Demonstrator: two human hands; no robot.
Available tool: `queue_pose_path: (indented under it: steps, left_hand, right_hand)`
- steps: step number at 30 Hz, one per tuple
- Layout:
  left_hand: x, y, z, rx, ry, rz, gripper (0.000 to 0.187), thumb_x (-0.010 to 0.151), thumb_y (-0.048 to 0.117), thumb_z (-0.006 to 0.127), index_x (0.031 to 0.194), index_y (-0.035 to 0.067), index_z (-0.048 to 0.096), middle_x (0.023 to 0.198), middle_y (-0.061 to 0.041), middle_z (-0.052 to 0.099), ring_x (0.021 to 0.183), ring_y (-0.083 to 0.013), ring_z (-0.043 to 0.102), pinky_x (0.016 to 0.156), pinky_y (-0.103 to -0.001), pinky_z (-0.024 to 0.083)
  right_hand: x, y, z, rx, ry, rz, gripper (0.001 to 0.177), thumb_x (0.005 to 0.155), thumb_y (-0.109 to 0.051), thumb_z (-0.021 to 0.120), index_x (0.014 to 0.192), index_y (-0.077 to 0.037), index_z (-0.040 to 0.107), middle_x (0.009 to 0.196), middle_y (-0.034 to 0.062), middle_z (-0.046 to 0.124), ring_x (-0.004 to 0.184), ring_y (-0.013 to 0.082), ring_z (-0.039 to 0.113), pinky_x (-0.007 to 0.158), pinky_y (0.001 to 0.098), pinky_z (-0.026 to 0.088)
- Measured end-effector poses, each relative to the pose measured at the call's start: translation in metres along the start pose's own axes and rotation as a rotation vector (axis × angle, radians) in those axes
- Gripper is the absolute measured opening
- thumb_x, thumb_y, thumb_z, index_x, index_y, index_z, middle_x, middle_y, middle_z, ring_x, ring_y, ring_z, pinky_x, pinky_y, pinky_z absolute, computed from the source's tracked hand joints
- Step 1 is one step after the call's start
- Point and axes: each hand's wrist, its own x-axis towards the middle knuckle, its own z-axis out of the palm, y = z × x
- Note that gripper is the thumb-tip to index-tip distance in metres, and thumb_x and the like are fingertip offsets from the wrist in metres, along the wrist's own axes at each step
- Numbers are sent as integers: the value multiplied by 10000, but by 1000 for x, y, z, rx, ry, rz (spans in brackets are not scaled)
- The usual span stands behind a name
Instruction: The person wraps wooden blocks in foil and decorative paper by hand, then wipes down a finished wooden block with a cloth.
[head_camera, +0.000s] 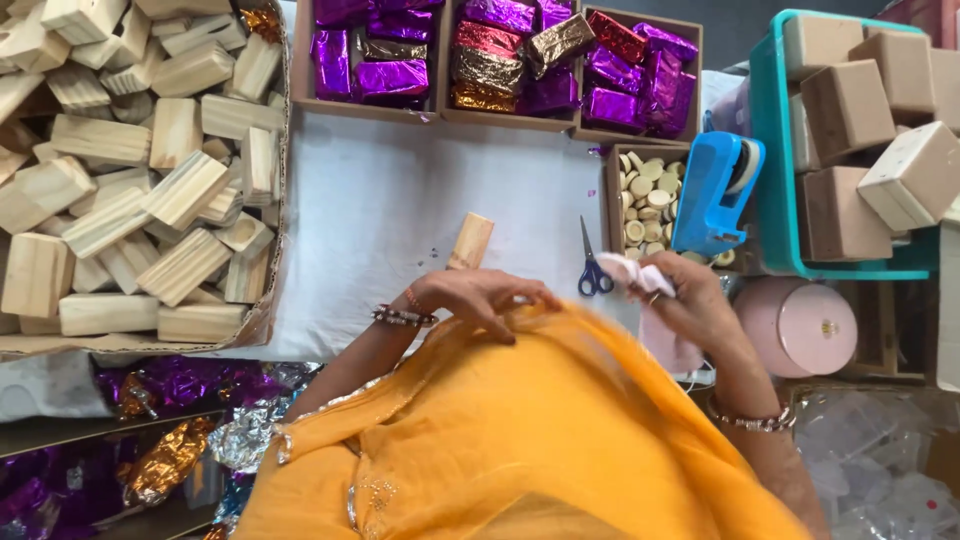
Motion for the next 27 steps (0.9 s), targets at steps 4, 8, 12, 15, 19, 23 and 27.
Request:
queue_pose_path:
  steps: [4, 8, 12, 15, 19, 23, 27]
  left_hand:
    - [-4, -79, -31, -9, -5, -27, 457, 821, 94, 788, 1265, 52, 684, 1274, -74, 641, 985, -129, 659, 816, -271, 569]
    - [-30, -116, -55, -78, 41, -188, 485, 828, 85, 810, 1295, 46, 685, 1053, -71, 705, 942, -130, 661, 757, -260, 539]
    - [-46, -115, -64, -96, 169, -358, 510, 786, 105, 823, 1269, 52, 665, 975, -13, 712, 901, -130, 661, 752, -282, 536]
    - [-43, -109, -55, -47, 253, -312, 483, 812, 169, 829, 1252, 38, 678, 1017, -15, 720, 963, -125, 662, 853, -287, 553]
    - [-14, -84, -23, 146, 189, -192, 485, 892, 365, 733, 1268, 68, 656, 1215, -37, 686, 1083, -138, 661, 934, -327, 557]
    - [4, -75, 14, 157, 81, -142, 517, 905, 399, 714, 1293, 70, 623, 1224, -82, 684, 1091, -161, 657, 952, -350, 544]
    - [6, -68, 21, 122, 8, -145, 485, 986, 432, 621, 1286, 54, 663, 1192, -84, 718, 1110, -146, 635, 995, -325, 505]
  right_hand:
    - [-4, 7, 3, -221, 14, 310, 217, 852, -96, 765, 1059, -58, 711, 880, 57, 741, 795, 131, 684, 708, 303, 554]
    - [2, -28, 13, -277, -34, 208, 272, 833, -185, 808, 1062, -73, 712, 830, 66, 714, 726, 153, 658, 653, 323, 545]
    - [15, -58, 24, -385, -118, 89, 306, 830, -297, 818, 1047, -106, 718, 826, 77, 703, 721, 218, 668, 646, 361, 532]
    - [31, -46, 36, -513, -180, 104, 329, 832, -314, 804, 1091, -134, 709, 887, 84, 715, 814, 258, 687, 712, 396, 536]
    - [53, -21, 56, -677, -264, 56, 624, 752, -333, 839, 1295, -133, 606, 1191, 134, 668, 1024, 334, 667, 817, 455, 533]
    - [26, -11, 19, -1107, -78, -491, 1024, 562, -580, 786, 1463, -181, 511, 1403, 83, 541, 1231, 364, 608, 939, 496, 499]
    - [-81, -121, -51, -539, -522, -133, 456, 628, -348, 814, 1022, -173, 665, 1043, 3, 644, 961, 169, 644, 808, 328, 532]
